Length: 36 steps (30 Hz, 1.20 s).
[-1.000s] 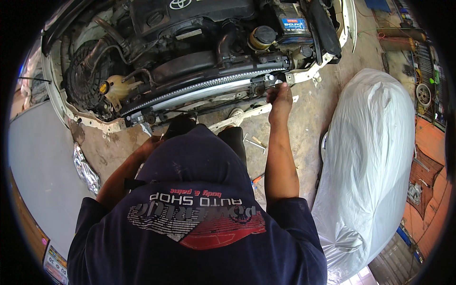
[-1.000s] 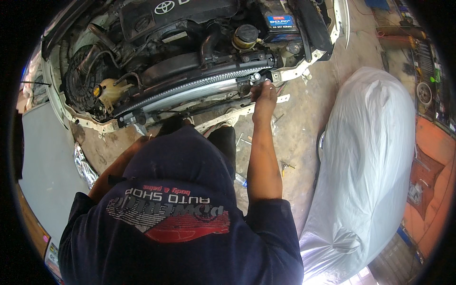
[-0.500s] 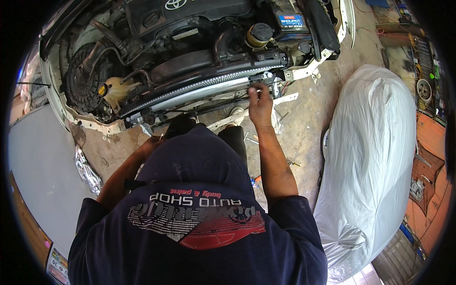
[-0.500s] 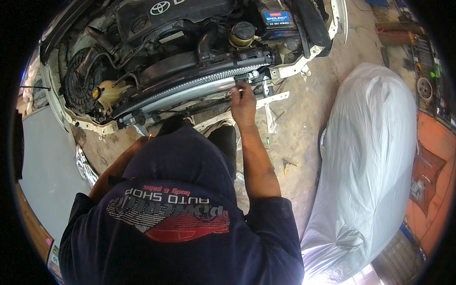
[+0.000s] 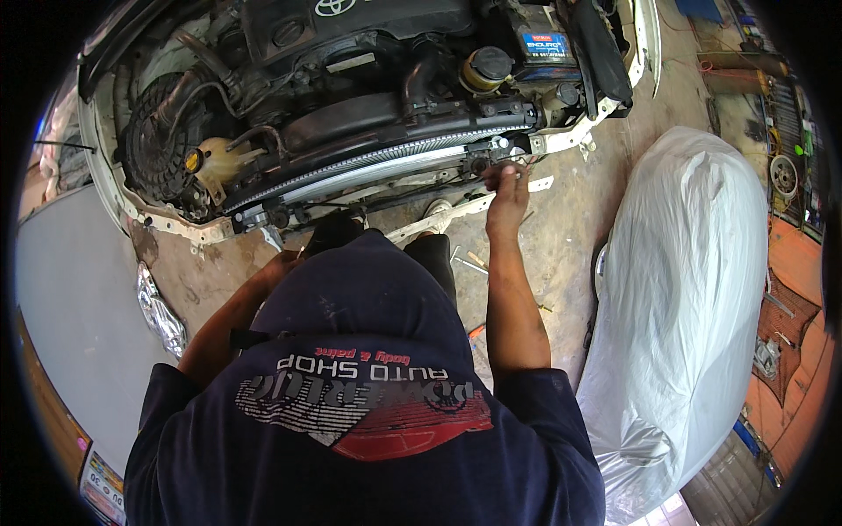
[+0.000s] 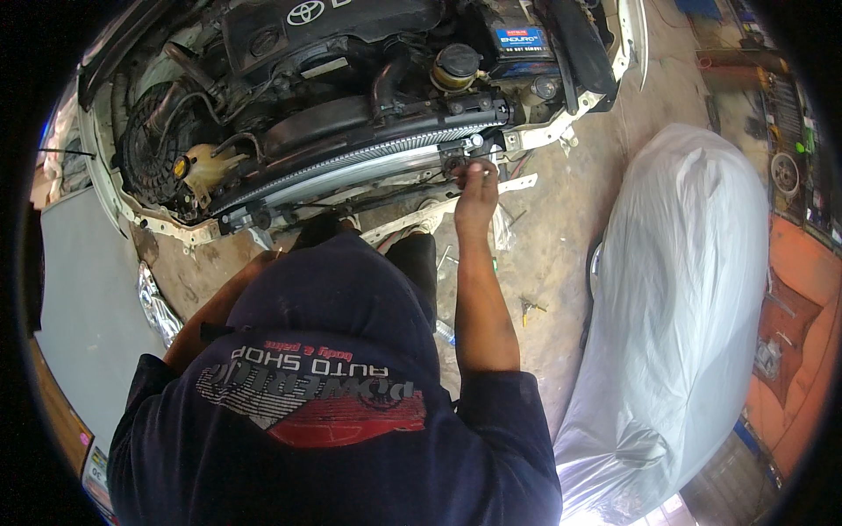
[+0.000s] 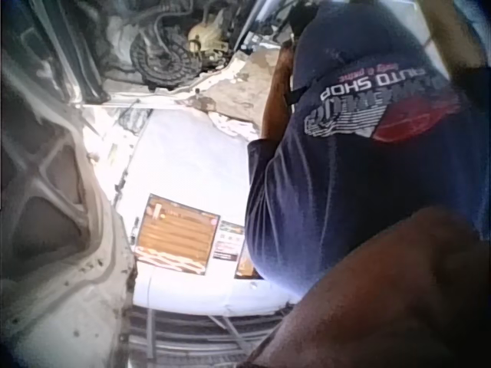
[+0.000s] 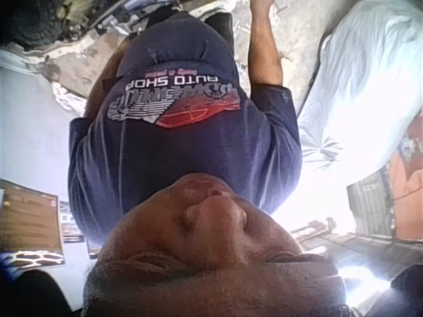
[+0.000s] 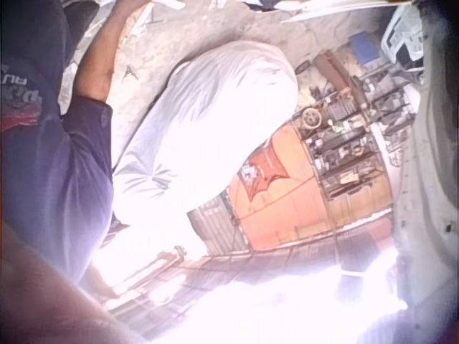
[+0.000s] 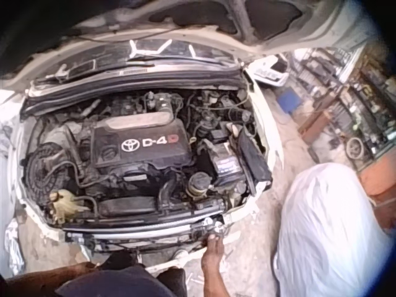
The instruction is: The person is repairing a car's radiator assembly. They use their hands to position a white plastic support piece and secure it to the radiator frame by pressing it into place.
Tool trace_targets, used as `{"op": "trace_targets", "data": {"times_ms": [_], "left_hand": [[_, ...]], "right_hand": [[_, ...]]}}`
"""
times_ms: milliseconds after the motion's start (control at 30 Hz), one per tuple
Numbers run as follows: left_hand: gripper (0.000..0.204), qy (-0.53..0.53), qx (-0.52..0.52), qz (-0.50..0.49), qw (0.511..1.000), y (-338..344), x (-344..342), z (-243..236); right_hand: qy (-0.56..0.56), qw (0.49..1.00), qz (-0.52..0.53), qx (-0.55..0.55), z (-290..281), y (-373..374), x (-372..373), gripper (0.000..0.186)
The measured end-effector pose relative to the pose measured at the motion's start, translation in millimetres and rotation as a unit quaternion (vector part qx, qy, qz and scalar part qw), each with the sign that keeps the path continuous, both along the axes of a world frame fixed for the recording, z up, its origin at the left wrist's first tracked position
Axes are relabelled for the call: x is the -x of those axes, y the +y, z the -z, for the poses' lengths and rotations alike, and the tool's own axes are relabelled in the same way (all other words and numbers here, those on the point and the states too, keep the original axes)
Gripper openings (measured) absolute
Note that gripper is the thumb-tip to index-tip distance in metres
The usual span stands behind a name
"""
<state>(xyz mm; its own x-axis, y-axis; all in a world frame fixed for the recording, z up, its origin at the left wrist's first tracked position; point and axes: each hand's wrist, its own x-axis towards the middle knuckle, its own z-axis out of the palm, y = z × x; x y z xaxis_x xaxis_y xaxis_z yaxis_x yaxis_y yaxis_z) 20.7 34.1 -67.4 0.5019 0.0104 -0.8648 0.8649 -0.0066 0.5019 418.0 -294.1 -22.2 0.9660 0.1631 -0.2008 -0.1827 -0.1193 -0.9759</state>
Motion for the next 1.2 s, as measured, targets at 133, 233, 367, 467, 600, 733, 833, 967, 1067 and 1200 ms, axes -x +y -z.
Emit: {"op": "trace_targets", "data": {"times_ms": [133, 233, 367, 467, 600, 733, 833, 967, 1067, 1200], "left_hand": [[0.039, 0.009, 0.011, 0.004, 1.0, -1, -6, -6], [0.038, -0.057, -0.005, 0.051, 0.997, 2, 3, 0], [0.038, -0.007, 0.025, 0.016, 1.0, -1, -5, -7], [0.038, -0.05, -0.01, 0.084, 0.995, 0, -4, -10], [0.037, 0.003, 0.023, 0.048, 0.999, 0, -15, -18], [0.038, -0.069, -0.042, 0.129, 0.988, 3, -2, -7], [0.037, -0.016, -0.004, 0.078, 0.997, 2, -10, -12], [0.034, -0.051, -0.016, 0.113, 0.992, 2, -16, -19], [0.032, -0.126, -0.057, 0.136, 0.981, 3, 3, -4], [0.032, -0.096, -0.04, 0.122, 0.987, 4, -1, -8]], "right_hand": [[-0.128, 0.97, -0.15, 0.14, -6, 8, 29, 0.025], [-0.169, 0.956, -0.183, 0.155, 0, 21, 36, 0.027], [-0.237, 0.926, -0.183, 0.23, 6, 28, 44, 0.028], [-0.266, 0.909, -0.191, 0.259, 5, 35, 49, 0.029], [-0.269, 0.905, -0.198, 0.264, 5, 36, 46, 0.031], [-0.161, 0.955, -0.145, 0.203, 10, 37, 29, 0.028], [0.052, 0.998, -0.031, 0.004, -3, 32, 10, 0.026], [0.187, 0.963, 0.095, -0.167, 6, 19, -24, 0.036], [0.196, 0.963, 0.081, -0.167, 2, 21, -25, 0.035], [0.035, 0.999, -0.004, -0.039, 1, 14, 4, 0.033]]}}
